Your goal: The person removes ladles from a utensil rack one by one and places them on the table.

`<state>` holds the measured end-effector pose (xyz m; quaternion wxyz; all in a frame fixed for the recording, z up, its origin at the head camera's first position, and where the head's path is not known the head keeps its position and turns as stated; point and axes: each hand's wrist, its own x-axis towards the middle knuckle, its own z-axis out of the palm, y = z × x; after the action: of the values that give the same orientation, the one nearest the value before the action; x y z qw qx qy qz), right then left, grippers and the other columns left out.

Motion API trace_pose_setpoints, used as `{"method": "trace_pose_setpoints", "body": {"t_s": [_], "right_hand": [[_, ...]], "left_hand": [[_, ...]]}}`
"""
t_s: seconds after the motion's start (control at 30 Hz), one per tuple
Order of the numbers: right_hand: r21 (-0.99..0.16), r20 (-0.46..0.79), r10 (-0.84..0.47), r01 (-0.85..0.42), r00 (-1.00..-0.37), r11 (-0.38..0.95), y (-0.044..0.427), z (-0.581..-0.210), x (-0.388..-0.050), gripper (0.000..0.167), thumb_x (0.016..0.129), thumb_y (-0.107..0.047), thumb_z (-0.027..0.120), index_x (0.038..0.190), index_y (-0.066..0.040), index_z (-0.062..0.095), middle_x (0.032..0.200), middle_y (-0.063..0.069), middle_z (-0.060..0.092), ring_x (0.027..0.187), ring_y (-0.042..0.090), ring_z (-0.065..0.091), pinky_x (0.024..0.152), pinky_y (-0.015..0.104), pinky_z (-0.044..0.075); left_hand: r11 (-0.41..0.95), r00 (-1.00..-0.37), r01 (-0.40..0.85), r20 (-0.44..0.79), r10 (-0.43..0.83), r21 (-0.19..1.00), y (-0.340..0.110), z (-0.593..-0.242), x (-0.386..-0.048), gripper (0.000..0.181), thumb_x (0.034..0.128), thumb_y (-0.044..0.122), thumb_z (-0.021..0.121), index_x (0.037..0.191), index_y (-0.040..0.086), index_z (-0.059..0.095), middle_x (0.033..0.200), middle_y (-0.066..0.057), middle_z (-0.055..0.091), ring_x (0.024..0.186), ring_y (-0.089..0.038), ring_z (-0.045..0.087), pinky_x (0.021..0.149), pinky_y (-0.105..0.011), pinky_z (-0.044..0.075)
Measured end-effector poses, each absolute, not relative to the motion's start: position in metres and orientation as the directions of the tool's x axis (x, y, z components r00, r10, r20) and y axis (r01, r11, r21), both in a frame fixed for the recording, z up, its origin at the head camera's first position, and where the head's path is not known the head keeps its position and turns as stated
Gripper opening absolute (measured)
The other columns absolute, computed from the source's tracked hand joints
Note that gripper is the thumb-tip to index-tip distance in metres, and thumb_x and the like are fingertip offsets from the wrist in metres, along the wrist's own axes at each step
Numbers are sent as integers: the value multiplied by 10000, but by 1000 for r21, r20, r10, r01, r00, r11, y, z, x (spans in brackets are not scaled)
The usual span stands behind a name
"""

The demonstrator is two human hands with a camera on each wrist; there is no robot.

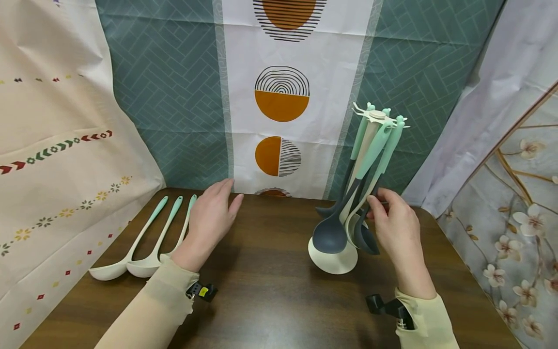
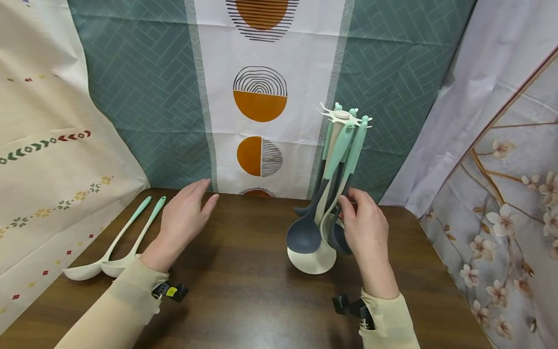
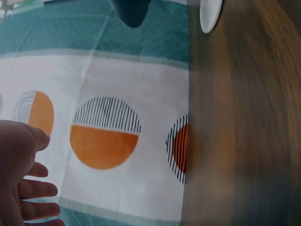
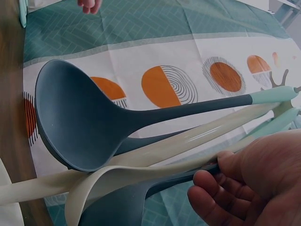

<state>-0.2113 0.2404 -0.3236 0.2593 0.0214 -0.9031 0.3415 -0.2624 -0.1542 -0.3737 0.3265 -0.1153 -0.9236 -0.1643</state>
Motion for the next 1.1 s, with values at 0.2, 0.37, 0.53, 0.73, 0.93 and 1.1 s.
{"method": "trace_pose_setpoints", "body": {"t_s": [0.2,0.37,0.53,0.73,0.93,1.1], "right_hand": [[-604,488,142,-216,-861,767,241,-325,-212,281,1155,-249,616,1271,-6,695,934,132,770,887,357,761,843,589,514],[-599,499,146,-218,-854,770,241,-325,-211,245,1152,-233,622,1231,-15,702,920,129,766,868,348,757,817,547,511],[-597,506,145,-225,-850,770,241,-326,-212,246,1151,-236,623,1227,-17,705,922,127,766,860,341,758,809,540,515],[-596,511,144,-229,-847,770,241,-326,-212,252,1151,-249,625,1230,-25,709,907,113,765,853,332,753,799,526,512],[-592,519,139,-237,-843,770,241,-327,-212,258,1152,-266,623,1220,-32,712,890,104,765,853,335,741,782,519,502],[-593,521,139,-241,-842,768,241,-327,-212,248,1150,-251,627,1213,-27,711,898,111,760,849,334,741,777,515,503]], "left_hand": [[911,-735,354,665,132,210,-136,-367,-260,515,1076,301,743,1477,-10,657,1463,-203,683,1350,-413,642,1098,-576,529],[900,-687,402,706,175,168,-120,-363,-260,504,1072,297,752,1459,-16,672,1440,-200,699,1337,-408,654,1128,-569,506],[888,-633,443,745,209,127,-104,-357,-258,475,1074,298,747,1441,0,690,1404,-173,725,1322,-385,660,1142,-577,474],[868,-584,487,774,242,96,-85,-352,-255,455,1079,292,738,1432,8,700,1382,-160,738,1311,-365,667,1120,-551,490],[838,-548,538,792,271,86,-65,-347,-252,451,1072,290,747,1422,8,706,1375,-158,743,1271,-363,693,1092,-531,510],[818,-529,569,797,290,80,-51,-342,-250,433,1070,279,748,1409,12,712,1365,-149,748,1259,-356,699,1101,-518,513]]}}
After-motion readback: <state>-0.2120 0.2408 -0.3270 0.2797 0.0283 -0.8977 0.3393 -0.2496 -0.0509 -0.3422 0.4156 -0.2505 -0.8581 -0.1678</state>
